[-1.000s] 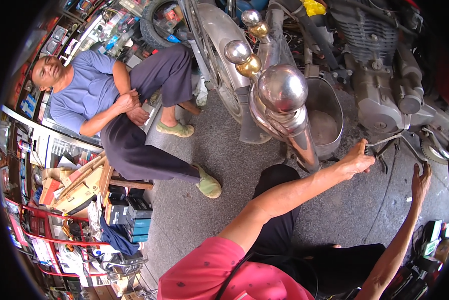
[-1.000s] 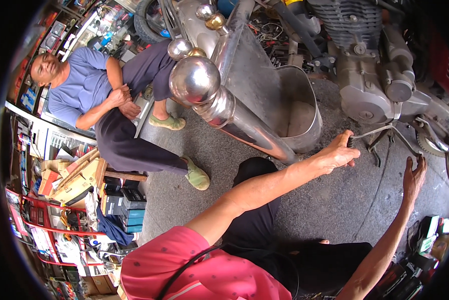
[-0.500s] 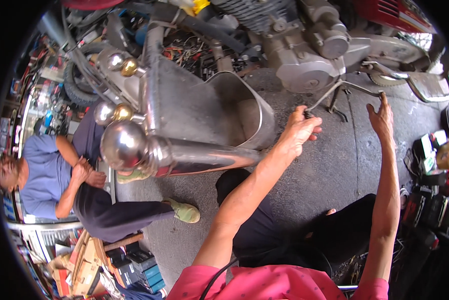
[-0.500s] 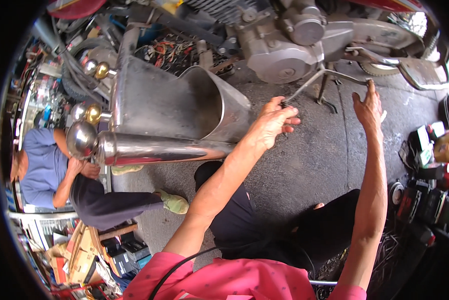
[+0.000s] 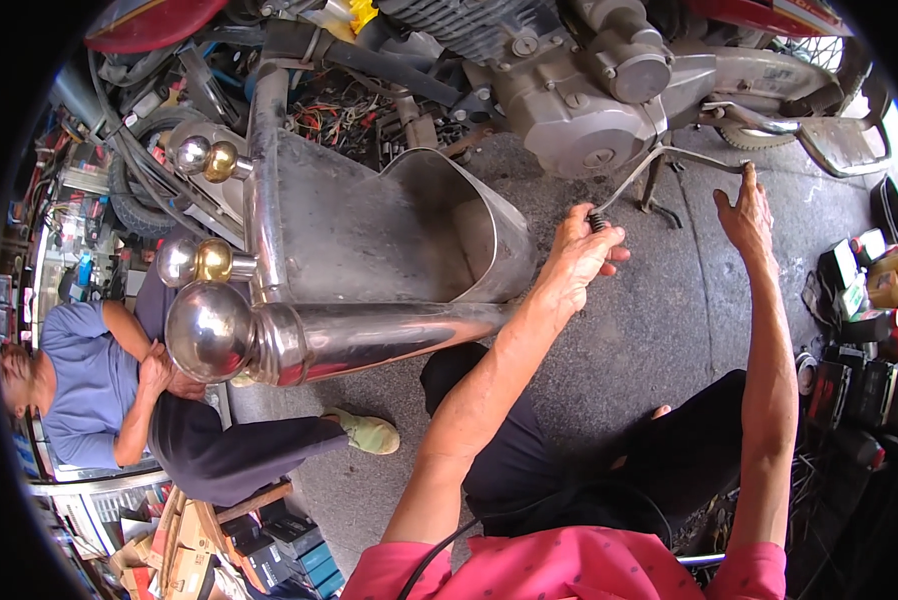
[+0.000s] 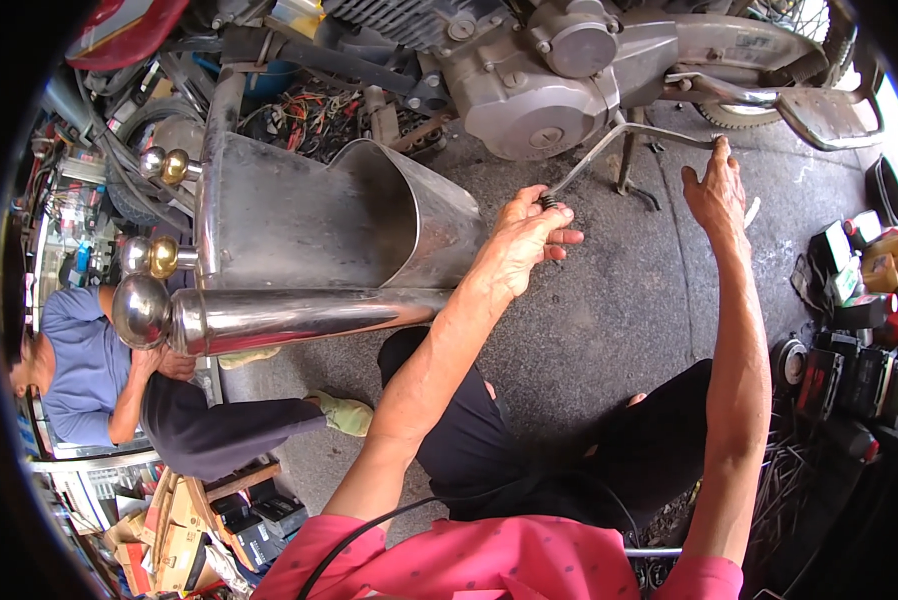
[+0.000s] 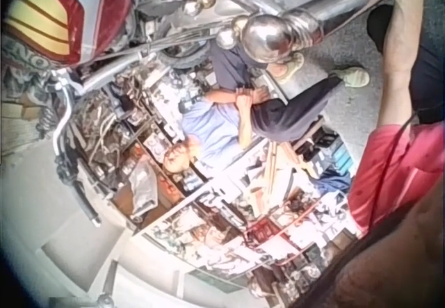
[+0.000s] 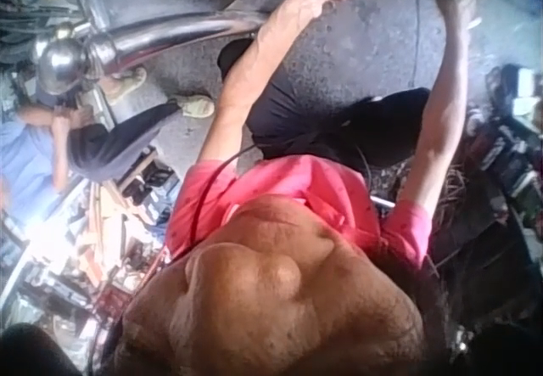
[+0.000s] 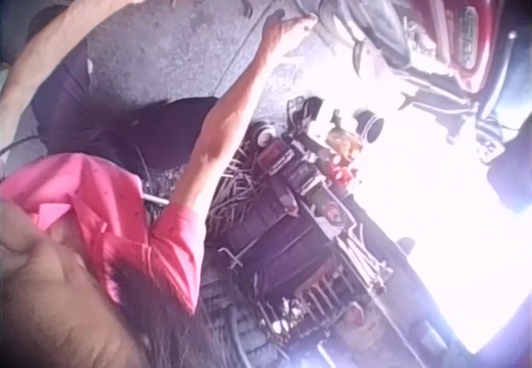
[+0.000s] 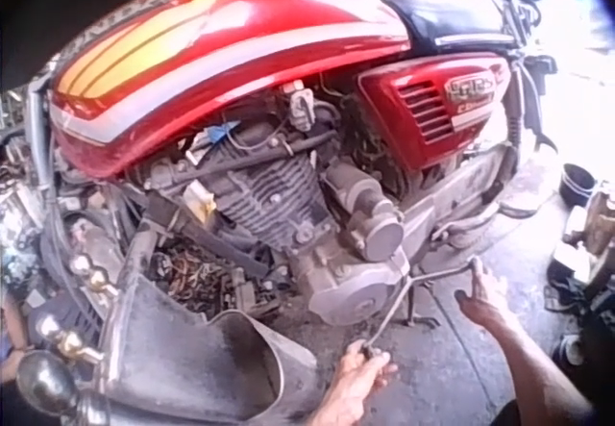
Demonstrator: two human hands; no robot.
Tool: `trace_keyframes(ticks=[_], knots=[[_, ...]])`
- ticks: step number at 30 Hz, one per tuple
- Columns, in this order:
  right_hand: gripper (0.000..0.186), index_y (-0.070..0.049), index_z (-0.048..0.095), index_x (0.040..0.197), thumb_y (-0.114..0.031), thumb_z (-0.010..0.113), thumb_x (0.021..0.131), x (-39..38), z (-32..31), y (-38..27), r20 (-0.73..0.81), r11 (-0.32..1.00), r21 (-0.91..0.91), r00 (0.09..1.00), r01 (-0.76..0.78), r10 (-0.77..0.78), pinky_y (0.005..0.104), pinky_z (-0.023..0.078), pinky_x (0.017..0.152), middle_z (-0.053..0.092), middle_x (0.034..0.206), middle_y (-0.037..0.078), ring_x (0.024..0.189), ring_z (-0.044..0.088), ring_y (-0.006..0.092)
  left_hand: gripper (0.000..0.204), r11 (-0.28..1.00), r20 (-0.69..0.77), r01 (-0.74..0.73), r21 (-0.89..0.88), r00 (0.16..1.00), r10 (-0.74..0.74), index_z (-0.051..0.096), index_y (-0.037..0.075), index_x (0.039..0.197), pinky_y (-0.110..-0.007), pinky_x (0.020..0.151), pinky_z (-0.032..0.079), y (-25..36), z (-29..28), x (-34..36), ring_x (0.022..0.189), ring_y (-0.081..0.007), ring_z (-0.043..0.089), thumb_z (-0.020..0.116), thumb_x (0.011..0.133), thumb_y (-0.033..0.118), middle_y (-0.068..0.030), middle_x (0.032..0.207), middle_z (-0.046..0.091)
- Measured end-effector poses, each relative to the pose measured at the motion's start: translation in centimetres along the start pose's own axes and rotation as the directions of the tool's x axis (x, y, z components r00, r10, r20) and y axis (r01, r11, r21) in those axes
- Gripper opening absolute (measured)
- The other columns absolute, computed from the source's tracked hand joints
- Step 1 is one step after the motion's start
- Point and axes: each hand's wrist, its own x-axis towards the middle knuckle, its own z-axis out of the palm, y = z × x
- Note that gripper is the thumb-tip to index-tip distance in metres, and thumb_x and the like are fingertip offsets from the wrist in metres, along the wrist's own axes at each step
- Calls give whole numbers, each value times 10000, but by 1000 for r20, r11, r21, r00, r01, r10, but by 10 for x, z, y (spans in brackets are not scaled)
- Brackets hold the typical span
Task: The person adjusts a metal lever on a motorcycle by hand, moves a bucket of liquid aside, and fits the metal lever back onto the motorcycle.
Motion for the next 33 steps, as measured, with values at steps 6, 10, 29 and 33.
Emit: trace_keyframes(ticks=[6,10,29,33], knots=[[724,10,257,1342,-244,622,771,1,-2,-2,15,1000,-23,1000,-14,14,424,416,868,493,1119,268,1035,511,394,648,1000,28,9,-24,1000,-8,237,-21,1333,-231,531,462,4,-1,1,744,-169,634,604,820,130,-109,1023,506],[704,-40,281,1343,-289,622,779,0,-3,-6,56,998,-30,997,-49,51,436,397,894,483,1174,252,1083,484,393,641,1000,-7,-3,-28,1000,3,245,-27,1328,-231,528,466,4,-2,-2,746,-171,636,604,819,125,-112,1020,507],[730,8,236,1346,-221,622,770,0,3,6,-1,999,0,999,33,-33,424,404,893,454,1177,278,1067,483,408,635,1000,0,2,-4,1000,-2,246,-34,1322,-244,551,470,5,-1,-1,739,-181,636,597,815,120,-136,1025,523],[745,20,225,1350,-224,623,769,-5,0,-6,20,999,-42,1000,-7,8,430,409,887,456,1169,283,1070,483,409,616,1000,7,25,-6,1000,-25,256,-34,1316,-241,551,469,4,-2,-1,741,-180,638,592,821,116,-131,1013,525]])
